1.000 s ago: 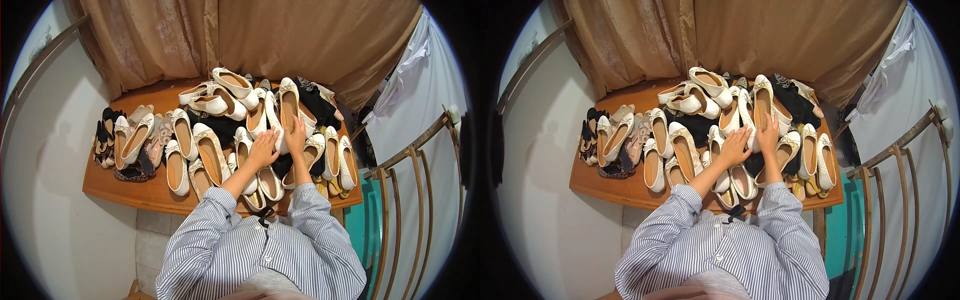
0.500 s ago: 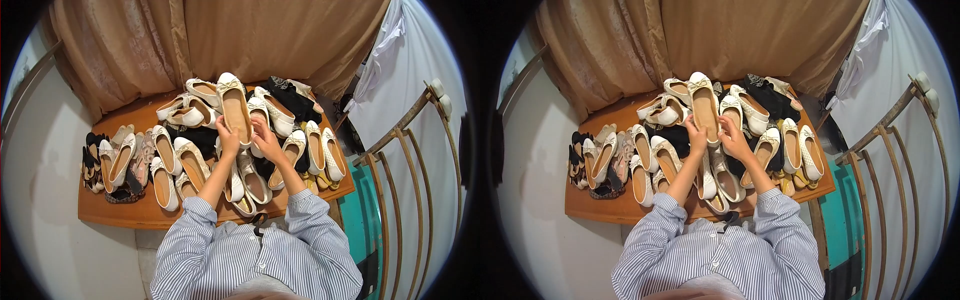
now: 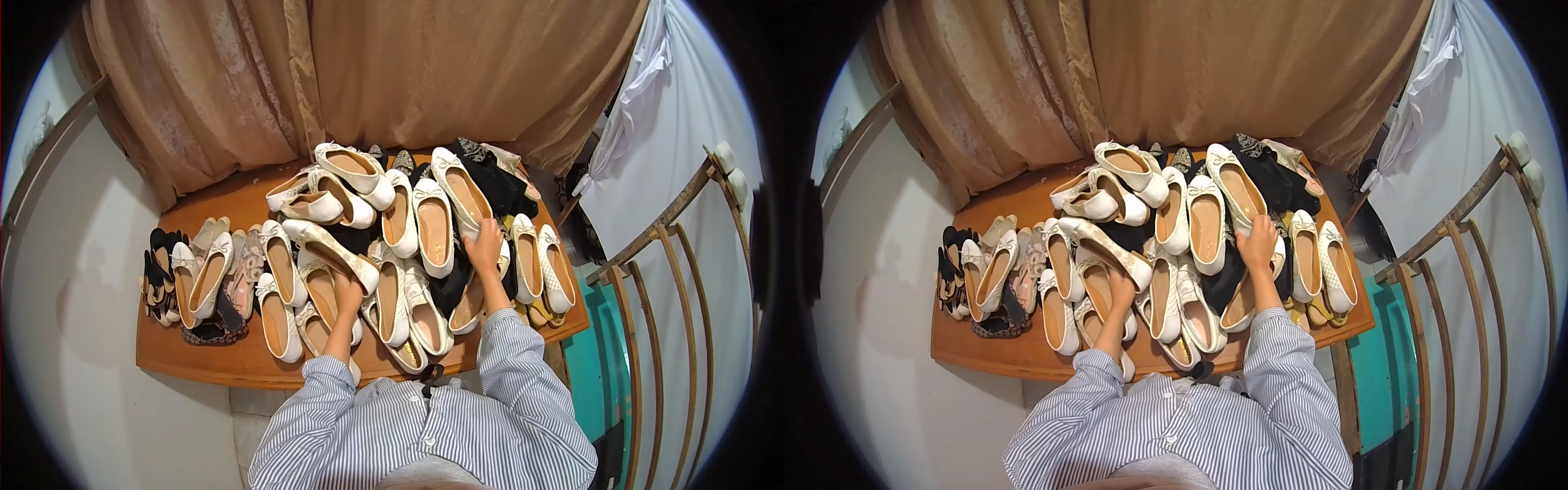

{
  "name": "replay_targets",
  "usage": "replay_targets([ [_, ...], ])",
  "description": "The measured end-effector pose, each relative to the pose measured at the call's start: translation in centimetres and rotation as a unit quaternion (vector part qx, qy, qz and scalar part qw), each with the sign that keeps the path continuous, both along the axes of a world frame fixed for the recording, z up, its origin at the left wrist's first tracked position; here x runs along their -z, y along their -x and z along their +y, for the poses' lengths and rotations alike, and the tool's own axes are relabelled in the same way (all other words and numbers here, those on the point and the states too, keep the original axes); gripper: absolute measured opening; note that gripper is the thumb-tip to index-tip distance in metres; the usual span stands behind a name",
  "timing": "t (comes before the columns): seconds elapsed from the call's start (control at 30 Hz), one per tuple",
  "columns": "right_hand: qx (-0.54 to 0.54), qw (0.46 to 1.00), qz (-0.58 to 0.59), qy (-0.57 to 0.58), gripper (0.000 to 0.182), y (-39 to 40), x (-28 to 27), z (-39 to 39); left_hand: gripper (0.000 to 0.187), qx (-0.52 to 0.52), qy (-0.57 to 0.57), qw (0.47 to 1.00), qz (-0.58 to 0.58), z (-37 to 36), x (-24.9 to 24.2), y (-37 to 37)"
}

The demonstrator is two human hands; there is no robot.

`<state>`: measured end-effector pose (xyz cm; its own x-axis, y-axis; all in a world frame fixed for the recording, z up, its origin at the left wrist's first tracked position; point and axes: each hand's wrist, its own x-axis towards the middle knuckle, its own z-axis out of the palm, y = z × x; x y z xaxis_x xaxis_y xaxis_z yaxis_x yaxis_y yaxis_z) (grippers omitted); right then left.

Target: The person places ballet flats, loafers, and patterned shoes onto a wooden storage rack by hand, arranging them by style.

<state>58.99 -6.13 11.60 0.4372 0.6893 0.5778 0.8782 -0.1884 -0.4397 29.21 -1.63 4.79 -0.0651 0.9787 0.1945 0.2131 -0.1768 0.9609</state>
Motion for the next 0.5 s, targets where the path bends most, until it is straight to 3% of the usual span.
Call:
replay_targets([
  [0.13, -0.023, 0.998, 0.026, -0.058, 0.033, 0.1, 0.5, -0.8, 0.032, -0.017, 0.125, 0.991, 0.034, -0.2, -1.2, 0.0],
  [0.17, -0.025, 0.995, 0.027, -0.091, 0.031, 0.1, 0.8, -0.8, 0.028, -0.037, 0.052, 0.996, 0.056, 0.9, 2.2, 0.2],
  [0.37, -0.039, 0.976, 0.106, -0.184, 0.034, -0.1, 0.5, -1.8, 0.044, 0.010, 0.049, 0.999, -0.013, 0.1, 1.3, 0.7],
  [0.5, -0.037, 0.965, 0.157, -0.208, 0.035, 1.1, -0.7, -2.4, 0.055, -0.009, 0.010, 1.000, 0.012, -0.2, 1.4, 0.4],
])
